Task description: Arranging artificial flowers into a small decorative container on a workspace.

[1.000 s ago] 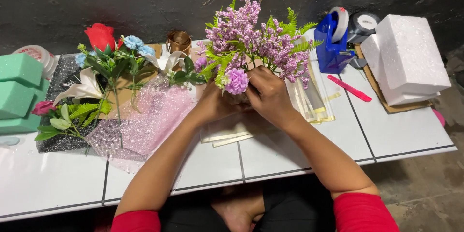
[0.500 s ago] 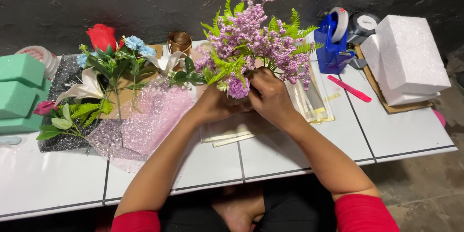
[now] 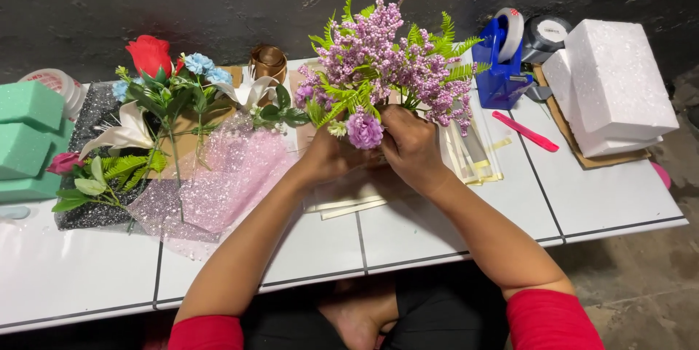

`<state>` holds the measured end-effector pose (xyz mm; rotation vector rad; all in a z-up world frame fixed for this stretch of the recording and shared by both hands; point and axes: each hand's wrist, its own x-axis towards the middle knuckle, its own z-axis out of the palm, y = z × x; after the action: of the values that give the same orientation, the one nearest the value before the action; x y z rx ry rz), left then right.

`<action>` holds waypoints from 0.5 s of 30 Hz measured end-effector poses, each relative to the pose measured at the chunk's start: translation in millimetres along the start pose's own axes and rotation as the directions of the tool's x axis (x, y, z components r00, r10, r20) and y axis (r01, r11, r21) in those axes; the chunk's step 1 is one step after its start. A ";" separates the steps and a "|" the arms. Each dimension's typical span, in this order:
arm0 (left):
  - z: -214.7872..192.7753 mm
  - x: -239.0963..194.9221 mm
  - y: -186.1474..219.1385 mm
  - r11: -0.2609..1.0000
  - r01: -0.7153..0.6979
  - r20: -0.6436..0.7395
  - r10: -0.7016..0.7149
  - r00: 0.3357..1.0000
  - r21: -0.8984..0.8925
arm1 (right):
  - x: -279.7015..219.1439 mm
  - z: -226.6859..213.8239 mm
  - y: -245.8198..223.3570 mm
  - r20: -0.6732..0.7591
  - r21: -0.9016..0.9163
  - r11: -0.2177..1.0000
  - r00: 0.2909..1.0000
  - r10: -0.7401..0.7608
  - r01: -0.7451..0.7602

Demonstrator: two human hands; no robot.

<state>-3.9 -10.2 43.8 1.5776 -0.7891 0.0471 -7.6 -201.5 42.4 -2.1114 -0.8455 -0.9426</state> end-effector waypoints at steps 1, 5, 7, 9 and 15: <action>1.1 0.6 1.2 0.997 0.067 0.003 -0.067 0.998 0.044 | -0.3 1.3 1.5 -0.019 -0.017 1.000 1.000 -0.017 0.017; 1.0 2.7 5.2 0.971 0.194 -0.007 -0.195 0.981 0.137 | 9.6 -3.9 -11.3 -0.010 -0.047 0.999 1.000 -0.020 0.020; 1.5 3.2 6.4 0.922 0.318 -0.029 -0.320 0.947 0.222 | 6.7 -4.4 -10.2 0.008 -0.120 0.992 0.999 -0.042 0.043; 1.0 2.6 6.5 0.888 0.379 -0.046 -0.381 0.924 0.262 | 4.8 -2.8 -8.1 0.004 -0.089 0.995 0.999 -0.038 0.038; 10.3 -23.6 -60.4 0.996 0.079 -0.105 -0.075 0.992 0.042 | 2.8 -9.1 -8.3 -0.049 0.025 0.999 0.999 0.021 -0.020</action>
<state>4.3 -11.5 -21.3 1.6346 -0.6499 0.0906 -15.8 -203.0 51.9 -2.0632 -0.8055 -0.9652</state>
